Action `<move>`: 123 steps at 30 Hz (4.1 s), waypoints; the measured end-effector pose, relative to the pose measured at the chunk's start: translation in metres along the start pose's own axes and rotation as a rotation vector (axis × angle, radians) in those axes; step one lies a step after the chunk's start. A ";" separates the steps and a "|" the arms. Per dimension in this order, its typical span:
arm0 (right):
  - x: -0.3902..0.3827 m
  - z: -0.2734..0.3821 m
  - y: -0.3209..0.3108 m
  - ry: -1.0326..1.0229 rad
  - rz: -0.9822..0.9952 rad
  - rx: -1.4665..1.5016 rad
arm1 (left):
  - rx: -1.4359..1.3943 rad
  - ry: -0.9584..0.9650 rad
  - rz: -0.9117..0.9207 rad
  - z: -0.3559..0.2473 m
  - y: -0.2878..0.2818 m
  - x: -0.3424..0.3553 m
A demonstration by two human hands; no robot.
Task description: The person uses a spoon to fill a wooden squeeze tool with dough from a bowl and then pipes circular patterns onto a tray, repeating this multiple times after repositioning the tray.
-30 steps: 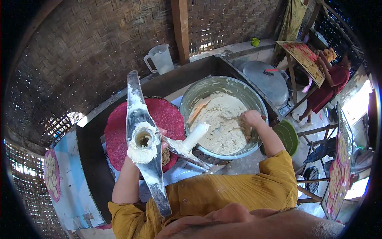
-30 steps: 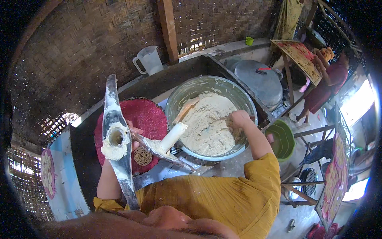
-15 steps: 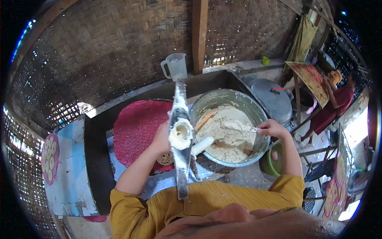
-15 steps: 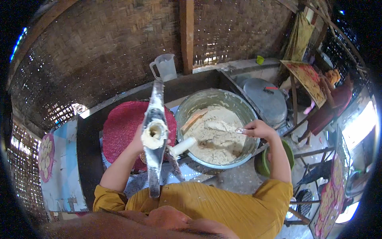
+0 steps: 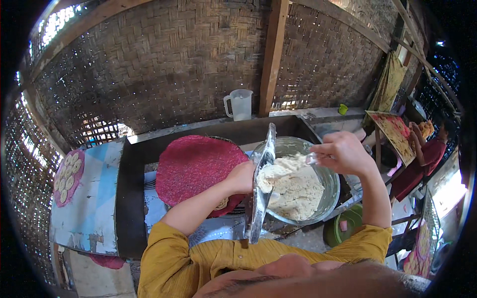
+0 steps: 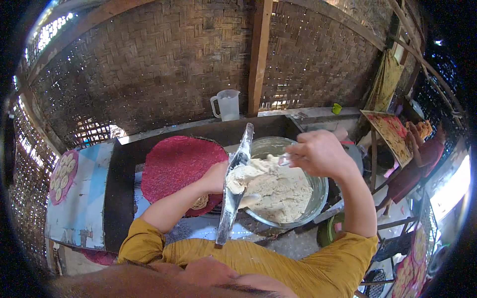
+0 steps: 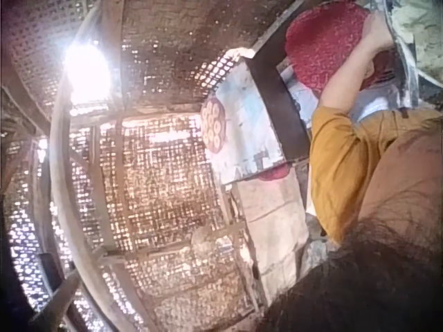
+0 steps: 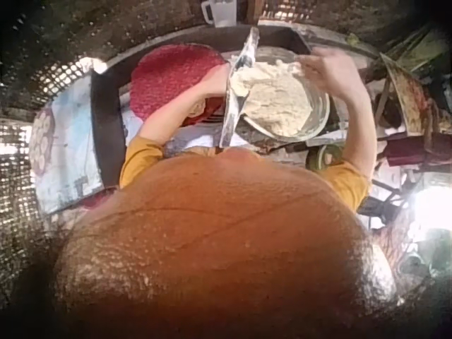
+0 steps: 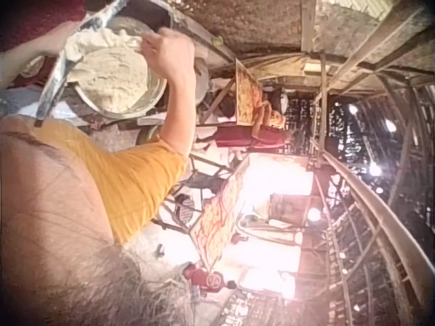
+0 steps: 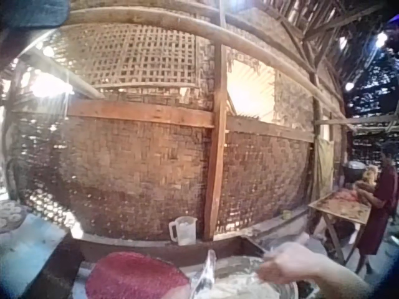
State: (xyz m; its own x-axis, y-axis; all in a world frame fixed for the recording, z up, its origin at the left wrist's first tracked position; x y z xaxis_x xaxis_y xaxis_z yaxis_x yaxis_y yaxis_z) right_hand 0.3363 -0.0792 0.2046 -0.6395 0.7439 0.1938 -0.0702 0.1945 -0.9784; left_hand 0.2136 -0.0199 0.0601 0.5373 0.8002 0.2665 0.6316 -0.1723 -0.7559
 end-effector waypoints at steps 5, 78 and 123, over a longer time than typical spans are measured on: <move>0.017 0.078 0.025 -0.272 -0.144 -0.515 | -0.033 -0.039 -0.059 0.009 0.002 0.007; 0.013 0.090 0.045 -0.470 -0.328 -0.514 | -0.062 -0.256 0.011 0.056 0.015 0.015; -0.053 -0.008 0.121 0.335 -0.685 0.571 | -0.621 -0.243 -0.069 0.094 0.018 0.030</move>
State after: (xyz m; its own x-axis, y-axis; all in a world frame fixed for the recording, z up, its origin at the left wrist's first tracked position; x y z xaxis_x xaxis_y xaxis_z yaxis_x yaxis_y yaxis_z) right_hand 0.3677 -0.0904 0.0760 -0.0741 0.7461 0.6617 -0.7680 0.3806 -0.5151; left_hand 0.1881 0.0553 -0.0016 0.3885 0.9155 0.1047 0.9035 -0.3561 -0.2384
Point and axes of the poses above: each hand's wrist, its own x-axis towards the middle knuckle, its own y-axis out of the palm, z = x × y, the point moved 10 cm from there along x, towards the middle knuckle, and after that the axes turned 3 degrees about x, right-handed, at the moved point
